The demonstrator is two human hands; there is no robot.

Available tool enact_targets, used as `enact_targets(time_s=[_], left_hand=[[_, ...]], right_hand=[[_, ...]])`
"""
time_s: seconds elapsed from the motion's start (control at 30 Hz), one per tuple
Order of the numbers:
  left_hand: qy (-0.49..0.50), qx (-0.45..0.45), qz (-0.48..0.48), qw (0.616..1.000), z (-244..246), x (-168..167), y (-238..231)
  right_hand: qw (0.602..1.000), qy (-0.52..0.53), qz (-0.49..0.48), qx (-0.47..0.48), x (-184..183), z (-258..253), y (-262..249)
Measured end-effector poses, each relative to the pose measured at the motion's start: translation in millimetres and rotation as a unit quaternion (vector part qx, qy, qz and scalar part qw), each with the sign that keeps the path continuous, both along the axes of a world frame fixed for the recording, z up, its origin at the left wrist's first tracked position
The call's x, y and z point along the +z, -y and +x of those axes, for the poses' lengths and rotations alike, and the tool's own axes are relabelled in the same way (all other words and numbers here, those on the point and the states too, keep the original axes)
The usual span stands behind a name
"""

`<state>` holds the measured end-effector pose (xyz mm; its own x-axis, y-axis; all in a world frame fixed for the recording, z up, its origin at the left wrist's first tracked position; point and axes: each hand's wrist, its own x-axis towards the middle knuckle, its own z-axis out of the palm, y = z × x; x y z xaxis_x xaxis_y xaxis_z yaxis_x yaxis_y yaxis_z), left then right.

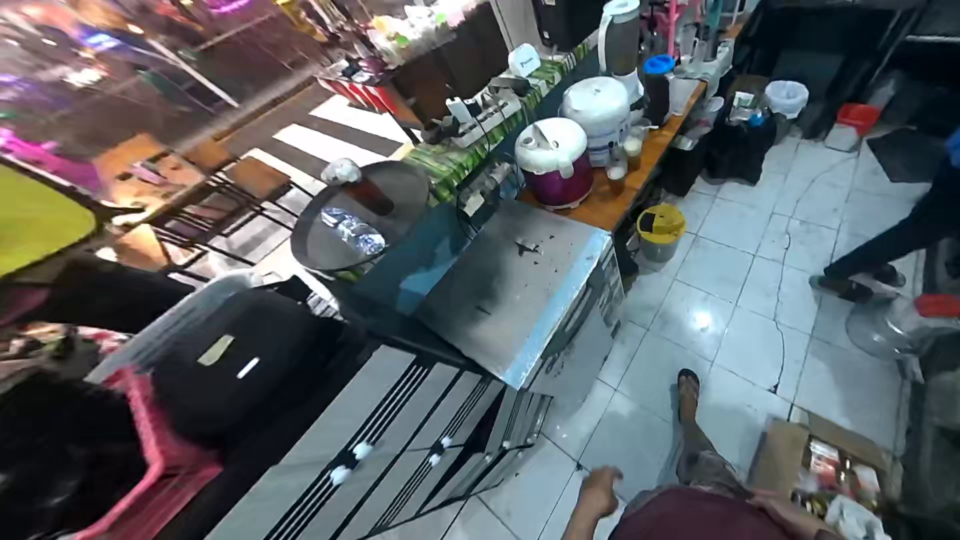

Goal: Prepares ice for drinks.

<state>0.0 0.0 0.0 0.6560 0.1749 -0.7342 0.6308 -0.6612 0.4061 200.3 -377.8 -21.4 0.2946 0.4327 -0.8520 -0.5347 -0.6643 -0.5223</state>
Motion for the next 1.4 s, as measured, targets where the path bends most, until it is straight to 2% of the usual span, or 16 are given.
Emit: enact_targets(time_s=[0.1,0.17,0.27,0.3,0.37,0.5,0.53,0.67,0.77,0.83,0.93,1.0,1.07,1.23,1.4], left_hand=[[0.202,0.146,0.068,0.966,141,28,-59],[0.270,0.204,0.129,0.932,225,45,-94],[0.224,0.248,0.191,0.923,314,54,-139],[0.180,0.252,0.205,0.928,334,54,-147],[0.136,0.246,0.239,0.929,360,55,-156],[0.255,0.264,0.339,0.866,372,50,-162],[0.238,0.283,0.328,0.869,370,50,-165],[0.013,0.327,0.227,0.917,381,63,-190],[-0.037,0.330,0.156,0.930,380,82,-211],[-0.020,0.324,0.168,0.931,378,125,-225],[0.007,0.330,0.216,0.919,370,230,-248],[0.025,0.338,0.264,0.903,368,299,-277],[0.061,0.333,0.333,0.880,365,344,-307],[0.160,0.249,0.505,0.811,356,395,-377],[0.178,0.203,0.581,0.768,354,426,-431]], right_hand=[[0.995,0.096,0.006,0.023,-12,108,-35],[0.978,0.172,-0.030,0.116,-4,191,-57],[0.905,0.283,-0.106,0.300,18,308,-97],[0.887,0.294,-0.118,0.337,23,342,-111],[0.877,0.299,-0.115,0.357,29,403,-143],[0.892,0.319,-0.067,0.314,47,484,-218],[0.896,0.312,-0.055,0.311,47,494,-233],[0.887,0.281,-0.040,0.365,30,521,-275],[0.884,0.260,-0.017,0.388,36,526,-301],[0.898,0.255,-0.004,0.358,37,534,-317],[0.929,0.237,0.015,0.285,35,545,-332],[0.932,0.227,0.026,0.280,34,554,-352],[0.927,0.216,0.036,0.305,33,563,-376],[0.890,0.215,0.059,0.397,33,582,-445],[0.865,0.221,0.062,0.446,31,611,-485]])
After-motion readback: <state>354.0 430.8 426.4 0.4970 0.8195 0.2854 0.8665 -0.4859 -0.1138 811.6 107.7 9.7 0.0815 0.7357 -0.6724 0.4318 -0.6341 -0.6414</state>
